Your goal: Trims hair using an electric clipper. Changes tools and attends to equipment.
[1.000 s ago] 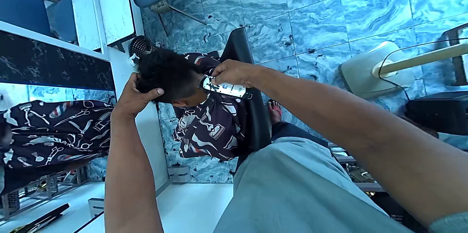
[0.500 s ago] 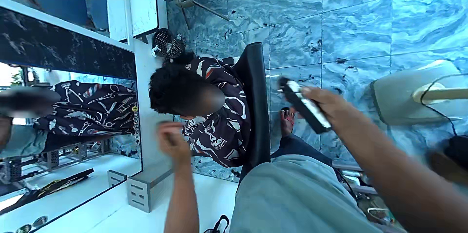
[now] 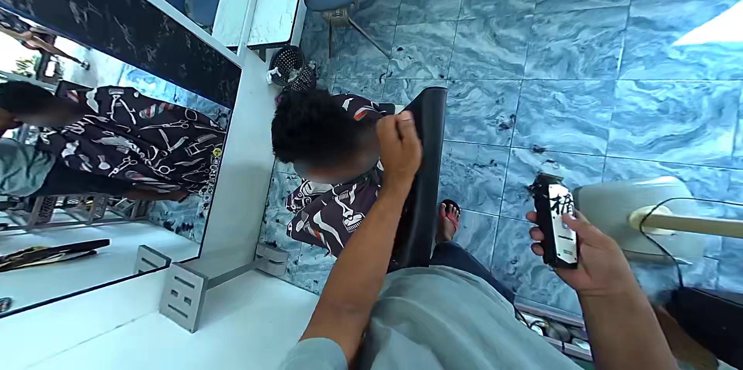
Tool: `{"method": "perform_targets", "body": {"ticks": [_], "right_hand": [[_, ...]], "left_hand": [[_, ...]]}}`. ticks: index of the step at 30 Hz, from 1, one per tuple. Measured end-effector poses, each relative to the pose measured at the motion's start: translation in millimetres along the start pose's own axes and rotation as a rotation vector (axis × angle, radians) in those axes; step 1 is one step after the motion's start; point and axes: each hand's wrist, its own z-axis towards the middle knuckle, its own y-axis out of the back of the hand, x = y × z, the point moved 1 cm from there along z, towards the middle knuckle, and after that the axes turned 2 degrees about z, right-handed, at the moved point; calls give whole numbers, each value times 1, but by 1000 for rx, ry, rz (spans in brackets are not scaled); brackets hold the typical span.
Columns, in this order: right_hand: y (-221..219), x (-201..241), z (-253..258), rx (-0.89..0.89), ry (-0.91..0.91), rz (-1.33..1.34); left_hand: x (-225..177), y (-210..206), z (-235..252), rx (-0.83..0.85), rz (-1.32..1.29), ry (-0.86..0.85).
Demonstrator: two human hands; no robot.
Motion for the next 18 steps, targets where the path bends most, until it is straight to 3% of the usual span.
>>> {"method": "perform_targets", "body": {"ticks": [2,3,5,6,8,10,12,13,16,18], "right_hand": [[-3,-17,-25,-8,31,3],[-5,-28,-38,-23,45,5],[-13,-55,-65,-68,63,7],[-18,-70,-78,-95,68,13],[-32,-101,-103,-129,98,65],[-50,-132,-127,-157,127,111],[-68,-160,-153,-185,146,100],[-76,-172,-165,-196,155,82],[-98,-203,-192,-211,186,-18],[-112,-219,-207,-181,202,-77]], "left_hand": [[27,37,-32,-36,-12,-5],[34,55,-52,65,-25,82],[33,82,-80,483,-47,329],[29,89,-87,597,-35,326],[24,93,-86,521,2,90],[36,88,-64,255,-37,-223],[52,90,-43,127,-47,-321],[58,99,-45,199,-13,-252],[76,148,-83,801,-53,161],[92,172,-115,985,-213,367]]}}
